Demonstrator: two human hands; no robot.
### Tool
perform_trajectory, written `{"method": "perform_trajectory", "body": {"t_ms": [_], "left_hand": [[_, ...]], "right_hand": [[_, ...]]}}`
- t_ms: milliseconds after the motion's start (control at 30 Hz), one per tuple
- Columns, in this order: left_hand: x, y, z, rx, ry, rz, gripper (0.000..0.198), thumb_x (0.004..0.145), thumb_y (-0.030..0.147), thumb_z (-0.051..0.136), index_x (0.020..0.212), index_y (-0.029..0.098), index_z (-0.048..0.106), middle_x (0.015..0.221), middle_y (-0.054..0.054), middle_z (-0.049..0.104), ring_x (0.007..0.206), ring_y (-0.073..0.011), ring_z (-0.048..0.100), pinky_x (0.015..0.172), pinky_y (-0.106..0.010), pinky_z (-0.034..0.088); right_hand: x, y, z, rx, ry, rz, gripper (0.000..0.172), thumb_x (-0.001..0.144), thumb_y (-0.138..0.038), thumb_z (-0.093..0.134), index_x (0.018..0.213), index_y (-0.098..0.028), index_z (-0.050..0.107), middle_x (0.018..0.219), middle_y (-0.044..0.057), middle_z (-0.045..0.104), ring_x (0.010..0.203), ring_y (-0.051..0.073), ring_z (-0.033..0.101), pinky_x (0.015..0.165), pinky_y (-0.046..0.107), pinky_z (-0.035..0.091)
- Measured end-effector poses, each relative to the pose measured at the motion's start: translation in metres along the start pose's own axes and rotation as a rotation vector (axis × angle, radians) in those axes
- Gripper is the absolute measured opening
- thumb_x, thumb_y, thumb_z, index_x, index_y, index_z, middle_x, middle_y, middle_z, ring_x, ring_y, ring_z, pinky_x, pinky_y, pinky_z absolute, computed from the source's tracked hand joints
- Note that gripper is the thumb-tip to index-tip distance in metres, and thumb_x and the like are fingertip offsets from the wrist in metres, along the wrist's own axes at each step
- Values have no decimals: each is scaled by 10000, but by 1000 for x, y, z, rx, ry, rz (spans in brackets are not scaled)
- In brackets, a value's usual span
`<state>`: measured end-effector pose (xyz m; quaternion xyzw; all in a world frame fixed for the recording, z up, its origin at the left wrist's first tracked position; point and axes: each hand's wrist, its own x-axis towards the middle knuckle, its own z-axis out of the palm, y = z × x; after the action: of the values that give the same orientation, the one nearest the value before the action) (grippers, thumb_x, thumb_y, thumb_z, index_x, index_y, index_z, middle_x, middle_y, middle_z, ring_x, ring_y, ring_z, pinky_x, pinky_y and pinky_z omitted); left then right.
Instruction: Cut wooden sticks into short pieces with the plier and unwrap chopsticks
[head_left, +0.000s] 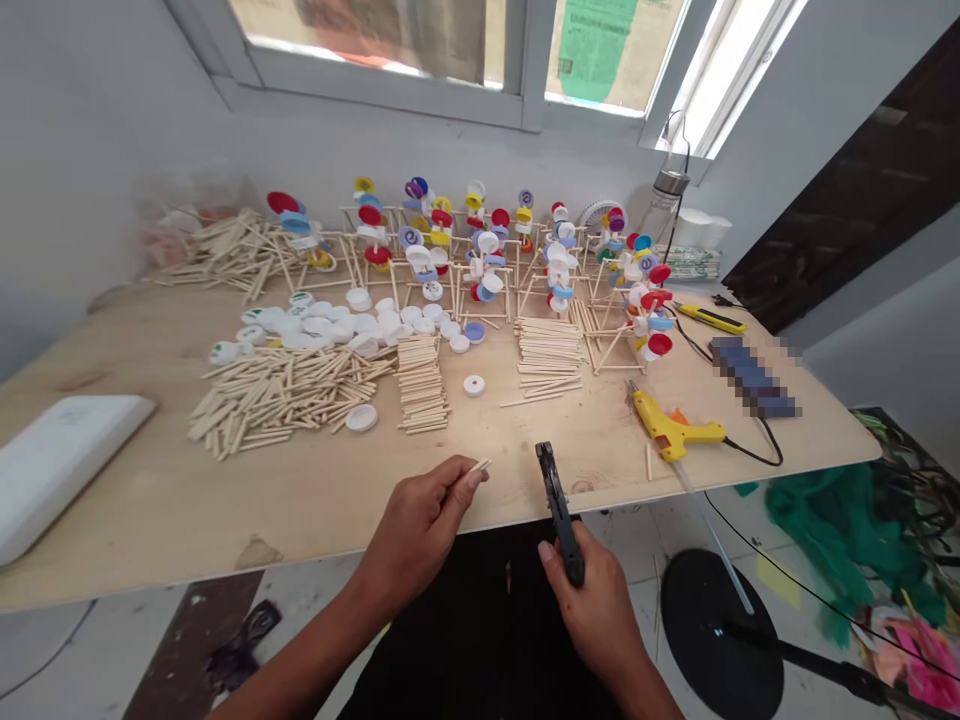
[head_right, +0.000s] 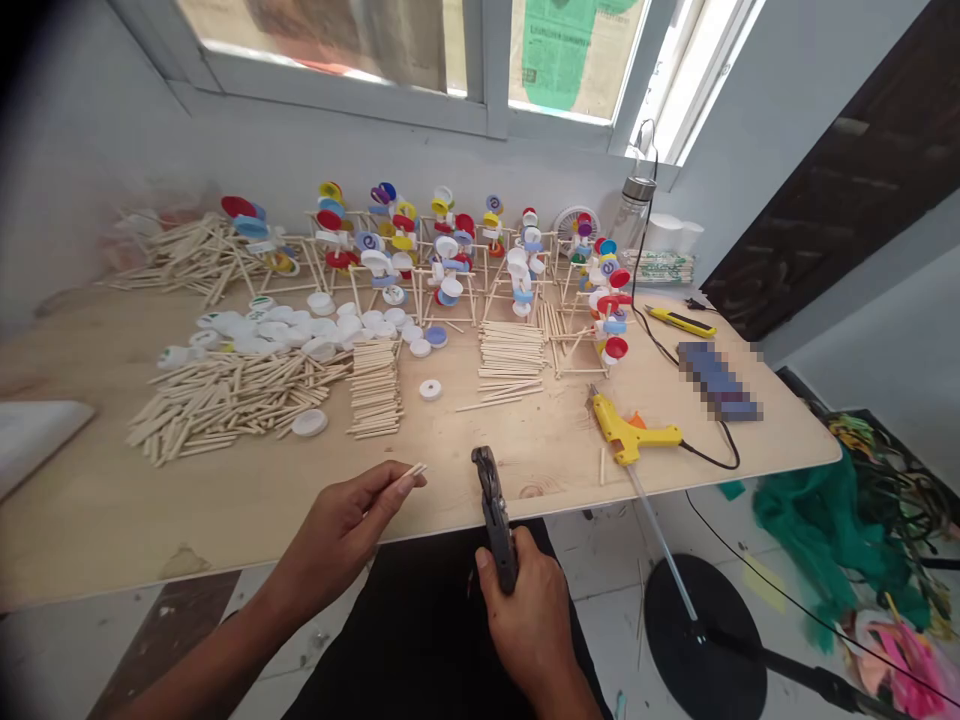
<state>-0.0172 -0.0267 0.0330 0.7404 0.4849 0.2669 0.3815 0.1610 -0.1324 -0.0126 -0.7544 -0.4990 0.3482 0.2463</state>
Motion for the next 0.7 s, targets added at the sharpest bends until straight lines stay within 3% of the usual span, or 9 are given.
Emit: {"method": "perform_trajectory", "body": {"t_ms": [200,300,400,533,700], "left_hand": [[1,-13,1,-10,109,28,259,917,354,463,833,185,640,740,-5,667,707,-162,619,633,-237,434],[6,-15,6,16,151,114,236,923,325,475,857,181,651,773,-20,668,728,-161,624,663,-246,450],[17,-13,14,68,121,265,227,937,292,466,909,182,663,787,-29,655,734,-156,620,677,-257,457],[42,3,37,137,39,542,223,950,247,460,955,188,676,857,-45,655,812,-168,609,739,-286,455],[77,34,84,346,-82,830,141,913,220,552,869,200,684,834,-31,644,771,-164,568,721,-307,405]], "right_hand": [[1,5,1,90,-12,-57,274,911,-474,466,823,-217,501,710,30,623,660,206,594,618,285,399],[-5,13,0,154,9,-64,282,915,-472,469,827,-208,516,715,24,598,663,190,571,609,273,406],[-16,19,-3,243,62,-85,268,923,-452,476,862,-201,546,732,18,584,682,178,560,621,260,422],[-33,23,-7,351,194,-60,255,916,-446,509,920,-200,576,731,4,557,670,166,541,633,261,441],[-43,24,-11,503,352,-38,270,895,-471,546,916,-204,584,708,-6,516,648,163,510,639,283,439]]}}
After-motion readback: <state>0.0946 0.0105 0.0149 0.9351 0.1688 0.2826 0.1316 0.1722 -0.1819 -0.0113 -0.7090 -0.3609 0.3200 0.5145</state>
